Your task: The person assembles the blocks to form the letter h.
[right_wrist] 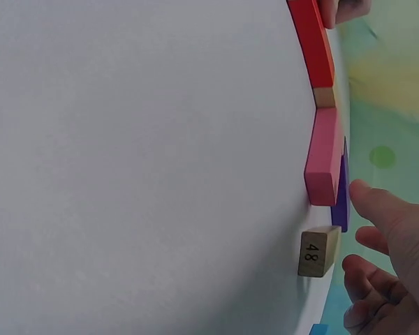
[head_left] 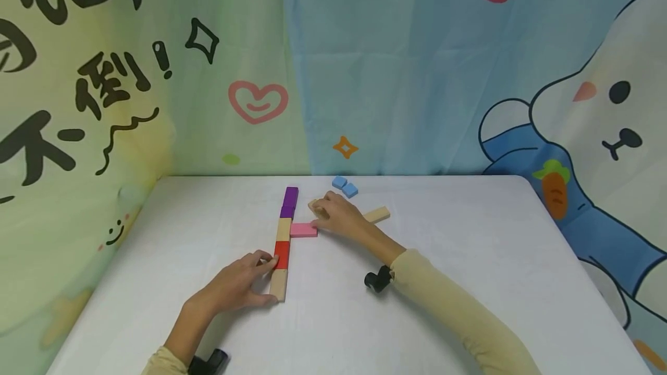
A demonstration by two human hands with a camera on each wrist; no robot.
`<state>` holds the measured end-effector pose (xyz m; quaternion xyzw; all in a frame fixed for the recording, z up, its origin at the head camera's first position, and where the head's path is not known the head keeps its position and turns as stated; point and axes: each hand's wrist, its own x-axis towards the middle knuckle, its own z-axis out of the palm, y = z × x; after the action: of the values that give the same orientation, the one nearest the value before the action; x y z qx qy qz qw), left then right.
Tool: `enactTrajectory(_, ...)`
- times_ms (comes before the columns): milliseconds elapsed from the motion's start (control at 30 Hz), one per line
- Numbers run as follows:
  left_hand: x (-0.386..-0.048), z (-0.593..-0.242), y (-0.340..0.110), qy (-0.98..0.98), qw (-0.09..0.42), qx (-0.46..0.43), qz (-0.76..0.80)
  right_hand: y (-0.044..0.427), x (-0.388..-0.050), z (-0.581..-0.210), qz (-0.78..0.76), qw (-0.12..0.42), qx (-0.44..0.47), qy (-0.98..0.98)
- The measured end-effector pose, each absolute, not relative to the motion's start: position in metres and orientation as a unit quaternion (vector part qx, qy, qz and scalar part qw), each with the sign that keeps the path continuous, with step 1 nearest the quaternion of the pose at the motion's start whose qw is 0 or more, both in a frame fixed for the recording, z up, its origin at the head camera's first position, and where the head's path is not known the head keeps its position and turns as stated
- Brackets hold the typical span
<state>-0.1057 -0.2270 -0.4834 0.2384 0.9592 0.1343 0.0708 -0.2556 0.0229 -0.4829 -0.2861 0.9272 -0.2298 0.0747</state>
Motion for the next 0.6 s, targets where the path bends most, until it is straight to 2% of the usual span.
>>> enactTrajectory(267, -0.106, -0.483, -0.228, 0.960, 0.072, 0.237, 0.132, 0.040, -0.264, -0.473, -0.285, 0.093, -0.253, 0.920)
enactTrajectory(600, -0.107, -0.484, -0.228, 0.959, 0.078, 0.237, 0.133, 0.072, -0.281, -0.476, -0.310, 0.079, -0.233, 0.918)
